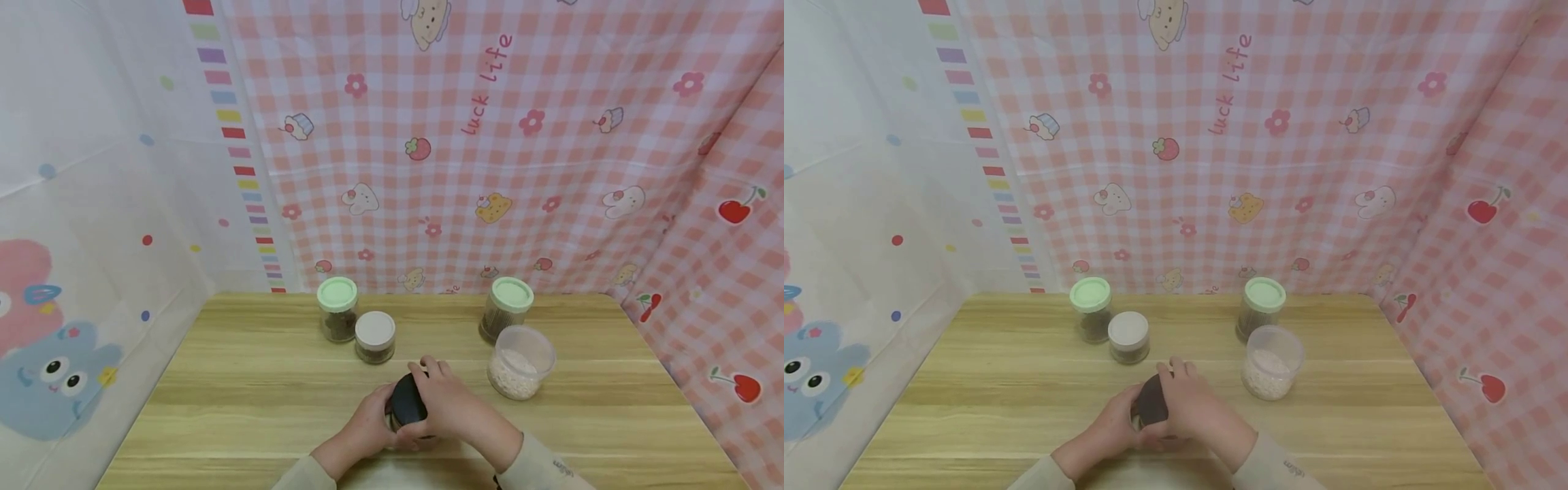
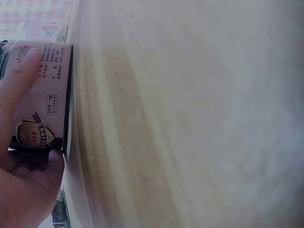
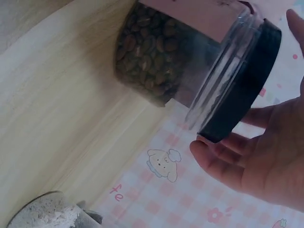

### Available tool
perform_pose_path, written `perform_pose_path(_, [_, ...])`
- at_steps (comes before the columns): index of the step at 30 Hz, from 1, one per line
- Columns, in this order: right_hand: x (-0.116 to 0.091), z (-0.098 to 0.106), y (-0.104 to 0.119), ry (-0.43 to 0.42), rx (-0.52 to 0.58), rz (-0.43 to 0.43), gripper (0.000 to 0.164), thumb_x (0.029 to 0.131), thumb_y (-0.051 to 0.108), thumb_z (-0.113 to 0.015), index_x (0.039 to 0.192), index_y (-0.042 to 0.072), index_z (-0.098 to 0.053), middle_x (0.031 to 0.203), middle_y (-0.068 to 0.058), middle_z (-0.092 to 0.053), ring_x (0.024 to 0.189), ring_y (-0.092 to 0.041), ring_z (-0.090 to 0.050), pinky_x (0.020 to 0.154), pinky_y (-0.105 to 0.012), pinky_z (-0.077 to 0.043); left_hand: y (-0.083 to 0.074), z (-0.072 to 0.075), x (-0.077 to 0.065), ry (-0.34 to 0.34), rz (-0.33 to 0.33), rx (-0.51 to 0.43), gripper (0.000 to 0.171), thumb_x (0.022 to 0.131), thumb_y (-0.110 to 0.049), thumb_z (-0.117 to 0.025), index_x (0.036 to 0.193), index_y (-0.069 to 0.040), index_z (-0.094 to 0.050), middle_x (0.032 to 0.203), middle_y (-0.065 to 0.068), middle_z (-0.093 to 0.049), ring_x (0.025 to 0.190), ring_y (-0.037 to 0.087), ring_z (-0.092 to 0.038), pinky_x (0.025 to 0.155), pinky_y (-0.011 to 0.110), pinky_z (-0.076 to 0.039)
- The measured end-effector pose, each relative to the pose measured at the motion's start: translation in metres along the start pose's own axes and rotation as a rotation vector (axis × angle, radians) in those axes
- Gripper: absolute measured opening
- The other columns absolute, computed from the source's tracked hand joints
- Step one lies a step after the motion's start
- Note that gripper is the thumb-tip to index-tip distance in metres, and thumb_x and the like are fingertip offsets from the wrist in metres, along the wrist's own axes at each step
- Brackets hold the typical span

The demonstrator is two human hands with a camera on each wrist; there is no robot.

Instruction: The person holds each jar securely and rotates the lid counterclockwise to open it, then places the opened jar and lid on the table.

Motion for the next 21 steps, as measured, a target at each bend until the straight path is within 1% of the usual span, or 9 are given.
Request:
perform_pose_path(3, [0.001, 0.000, -0.001, -0.020, -0.040, -0.030, 0.102, 0.066, 0.064, -0.074, 0.139, 0.002, -0.041, 0.131, -0.020, -0.042, 0.114, -0.032, -0.044, 0.088, -0.046, -0.049, 0.000, -0.001, 0.000, 0.006, 0.006, -0.026, 0.092, 0.059, -0.029, -0.090, 0.137, -0.012, -0.045, 0.129, 0.006, -0.054, 0.119, 0.023, -0.054, 0.099, 0.029, -0.047])
perform_pose_path(6, [0.003, -0.002, 0.000, -0.009, -0.072, -0.021, 0.097, 0.066, 0.060, -0.076, 0.138, 0.003, -0.044, 0.129, -0.018, -0.044, 0.113, -0.031, -0.044, 0.088, -0.045, -0.048, 0.000, -0.001, 0.000, 0.012, 0.006, -0.045, 0.092, 0.059, -0.028, -0.090, 0.138, -0.013, -0.045, 0.129, 0.006, -0.053, 0.120, 0.023, -0.053, 0.099, 0.029, -0.046])
perform_pose_path(10, [0.004, -0.004, 0.003, 0.016, -0.080, 0.043, 0.097, 0.062, 0.054, -0.081, 0.140, 0.011, -0.043, 0.137, -0.011, -0.042, 0.122, -0.030, -0.041, 0.092, -0.046, -0.047, -0.001, -0.001, -0.001, 0.010, 0.000, -0.008, 0.090, 0.061, -0.031, -0.089, 0.137, -0.011, -0.045, 0.130, 0.007, -0.053, 0.120, 0.024, -0.053, 0.099, 0.030, -0.047])
perform_pose_path(13, [0.003, -0.003, 0.008, 0.015, -0.080, 0.109, 0.095, 0.061, 0.052, -0.082, 0.140, 0.016, -0.044, 0.138, -0.006, -0.043, 0.123, -0.029, -0.040, 0.092, -0.047, -0.046, -0.001, -0.001, -0.001, 0.003, -0.003, 0.045, 0.090, 0.062, -0.036, -0.088, 0.136, -0.009, -0.045, 0.129, 0.008, -0.053, 0.119, 0.024, -0.053, 0.099, 0.033, -0.047])
perform_pose_path(16, [0.001, -0.001, 0.010, 0.012, -0.073, 0.136, 0.093, 0.061, 0.052, -0.082, 0.140, 0.020, -0.044, 0.140, -0.006, -0.042, 0.124, -0.030, -0.040, 0.095, -0.049, -0.045, 0.000, -0.001, -0.002, -0.003, 0.000, 0.083, 0.092, 0.061, -0.040, -0.088, 0.136, -0.009, -0.045, 0.129, 0.008, -0.054, 0.118, 0.024, -0.053, 0.099, 0.035, -0.046])
perform_pose_path(18, [0.000, -0.001, 0.009, 0.023, -0.044, 0.115, 0.096, 0.063, 0.053, -0.081, 0.142, 0.019, -0.040, 0.143, -0.009, -0.038, 0.127, -0.032, -0.037, 0.096, -0.050, -0.043, 0.001, -0.001, -0.001, -0.002, -0.004, 0.077, 0.092, 0.061, -0.039, -0.088, 0.136, -0.009, -0.044, 0.129, 0.008, -0.053, 0.119, 0.023, -0.053, 0.099, 0.035, -0.046])
perform_pose_path(21, [-0.001, 0.000, 0.005, 0.013, -0.006, 0.049, 0.102, 0.064, 0.061, -0.077, 0.145, 0.014, -0.036, 0.145, -0.016, -0.033, 0.129, -0.035, -0.035, 0.098, -0.052, -0.042, 0.001, 0.000, 0.000, -0.005, -0.013, 0.049, 0.090, 0.061, -0.037, -0.089, 0.136, -0.011, -0.046, 0.128, 0.006, -0.054, 0.119, 0.022, -0.053, 0.099, 0.032, -0.047])
Point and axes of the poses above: each hand's wrist, its own x-axis towards the middle knuckle, its own z-axis out of the back of the hand, y = z × x, the point moved 8 cm from there along x, towards the middle knuckle
